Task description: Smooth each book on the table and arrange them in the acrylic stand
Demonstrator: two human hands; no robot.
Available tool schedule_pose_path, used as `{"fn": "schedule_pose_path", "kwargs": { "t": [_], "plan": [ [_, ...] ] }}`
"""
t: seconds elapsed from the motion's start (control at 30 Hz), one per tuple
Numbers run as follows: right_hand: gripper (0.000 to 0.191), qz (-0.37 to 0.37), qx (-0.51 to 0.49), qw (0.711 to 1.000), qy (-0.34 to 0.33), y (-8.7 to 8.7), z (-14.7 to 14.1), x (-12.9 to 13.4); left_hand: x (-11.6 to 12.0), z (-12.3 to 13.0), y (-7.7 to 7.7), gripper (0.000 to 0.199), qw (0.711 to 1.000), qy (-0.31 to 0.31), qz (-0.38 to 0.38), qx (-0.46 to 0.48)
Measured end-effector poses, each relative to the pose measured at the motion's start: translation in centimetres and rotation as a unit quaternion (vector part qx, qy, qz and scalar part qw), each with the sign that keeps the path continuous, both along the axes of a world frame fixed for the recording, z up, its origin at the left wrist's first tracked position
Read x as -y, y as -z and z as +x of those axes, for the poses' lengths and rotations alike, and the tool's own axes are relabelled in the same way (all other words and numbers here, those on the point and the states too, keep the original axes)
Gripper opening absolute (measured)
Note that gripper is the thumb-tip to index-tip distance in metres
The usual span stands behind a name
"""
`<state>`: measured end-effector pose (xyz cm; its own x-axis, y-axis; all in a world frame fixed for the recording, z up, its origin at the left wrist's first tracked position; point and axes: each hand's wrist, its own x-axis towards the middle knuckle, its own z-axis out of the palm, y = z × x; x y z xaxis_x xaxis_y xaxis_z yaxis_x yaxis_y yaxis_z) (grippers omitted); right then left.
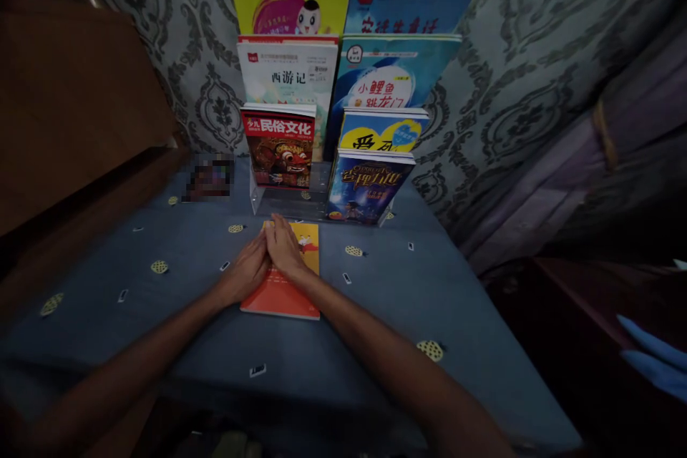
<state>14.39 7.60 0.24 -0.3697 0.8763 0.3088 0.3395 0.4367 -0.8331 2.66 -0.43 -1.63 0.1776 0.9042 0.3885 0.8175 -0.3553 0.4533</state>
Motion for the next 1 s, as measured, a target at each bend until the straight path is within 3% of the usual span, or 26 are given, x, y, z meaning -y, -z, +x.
{"fn": "schedule_pose_path", "kwargs": {
  "t": [0.17,0.27,0.47,0.63,0.8,1.0],
  "plan": [
    [0.059,0.059,0.034,0.995,-0.075,0.6,1.6,5.2,-0.4,-0.5,1.6,0.056,1.0,0.021,0.004,0.009],
    [0.063,0.066,0.059,0.992,-0.094,0.5,2.3,6.3,-0.4,-0.6,2.0,0.058,1.0,0.02,0.0,-0.016],
    [0.051,0.103,0.168,0.978,-0.068,-0.1,3.6,1.9,0.0,0.0,0.3,0.052,0.998,-0.019,-0.01,-0.05],
    [0.045,0.122,0.233,0.964,-0.027,0.4,6.4,-1.5,0.4,0.2,-0.6,0.051,0.996,-0.039,-0.036,-0.072],
    [0.047,0.105,0.209,0.971,0.037,1.2,8.4,-1.8,0.3,0.0,-1.1,0.055,0.994,-0.036,-0.068,-0.082],
    [0.038,0.108,0.194,0.972,0.075,0.5,8.8,-1.0,-0.1,-0.6,-2.6,0.061,0.987,-0.026,-0.121,-0.107]
  ]
}}
